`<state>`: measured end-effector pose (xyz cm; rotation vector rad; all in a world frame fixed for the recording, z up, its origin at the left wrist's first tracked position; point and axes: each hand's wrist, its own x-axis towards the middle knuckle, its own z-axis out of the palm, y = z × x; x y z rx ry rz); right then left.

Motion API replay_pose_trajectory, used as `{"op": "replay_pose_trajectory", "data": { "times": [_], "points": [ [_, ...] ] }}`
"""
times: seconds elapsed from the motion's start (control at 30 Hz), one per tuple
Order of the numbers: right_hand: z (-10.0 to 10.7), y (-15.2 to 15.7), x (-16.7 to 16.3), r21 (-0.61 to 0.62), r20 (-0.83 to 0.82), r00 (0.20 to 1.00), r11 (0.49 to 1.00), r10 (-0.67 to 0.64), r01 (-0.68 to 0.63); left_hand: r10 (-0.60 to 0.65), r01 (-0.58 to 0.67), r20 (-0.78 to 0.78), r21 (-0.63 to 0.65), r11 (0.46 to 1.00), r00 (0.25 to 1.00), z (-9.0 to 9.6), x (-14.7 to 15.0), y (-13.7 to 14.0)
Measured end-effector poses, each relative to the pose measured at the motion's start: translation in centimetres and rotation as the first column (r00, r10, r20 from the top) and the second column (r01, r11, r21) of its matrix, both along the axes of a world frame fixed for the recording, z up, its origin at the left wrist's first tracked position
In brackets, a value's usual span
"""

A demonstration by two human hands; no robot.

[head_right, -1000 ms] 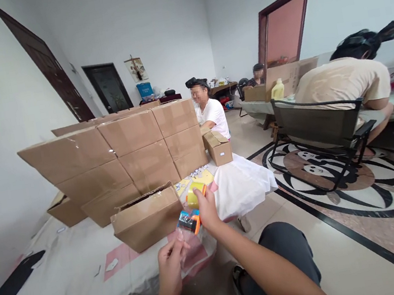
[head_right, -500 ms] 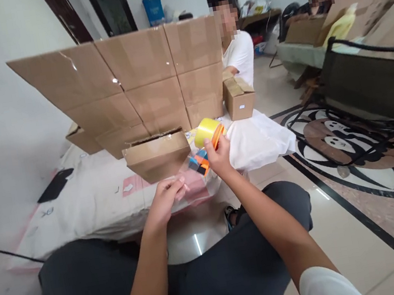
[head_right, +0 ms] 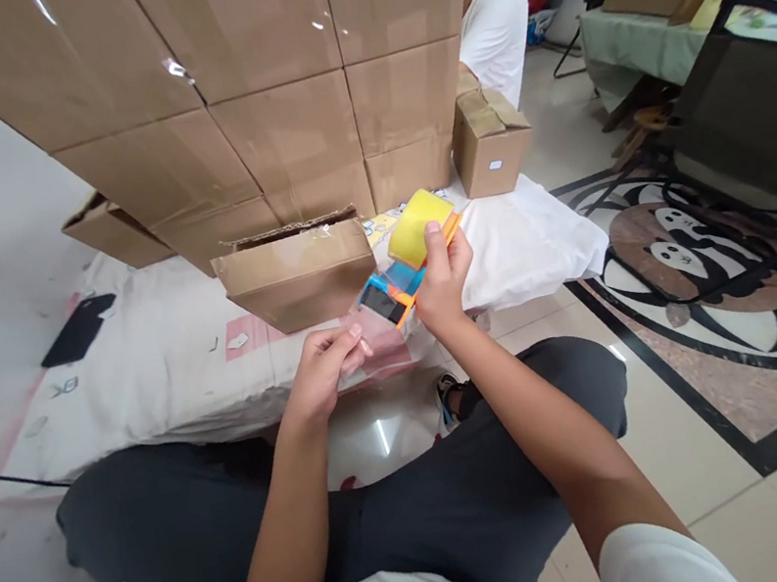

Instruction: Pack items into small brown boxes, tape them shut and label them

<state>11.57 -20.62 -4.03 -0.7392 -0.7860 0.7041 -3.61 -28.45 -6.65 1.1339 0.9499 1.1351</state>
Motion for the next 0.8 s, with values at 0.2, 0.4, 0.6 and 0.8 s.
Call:
{"op": "replay_pose_trajectory", "data": {
  "times": [0.2,0.4,0.6,0.8],
  "points": [
    [1.0,-0.6,-0.7,-0.06,-0.103,0.994,0.997,0.034,-0.04,-0.001,0.002,0.061,-0.015,1.0,0.998,-0.6,0.7,0.0],
    [0.2,-0.3,-0.6,-0.101,-0.112,0.992,0.992,0.058,-0.069,0.023,-0.023,0.084,-0.002,1.0,0.996,-0.3,1.0,-0.5],
    [-0.4,0.2,0.1,0.032,0.046,0.999,0.999,-0.019,0.018,0.041,-0.04,0.076,-0.018,0.999,0.996,1.0,0.9,-1.3],
    [-1.2,0.7,0.7,0.103,0.102,0.994,0.994,-0.039,0.029,0.044,-0.042,0.067,-0.036,0.998,0.997,1.1,1.3,-1.6]
  ]
}}
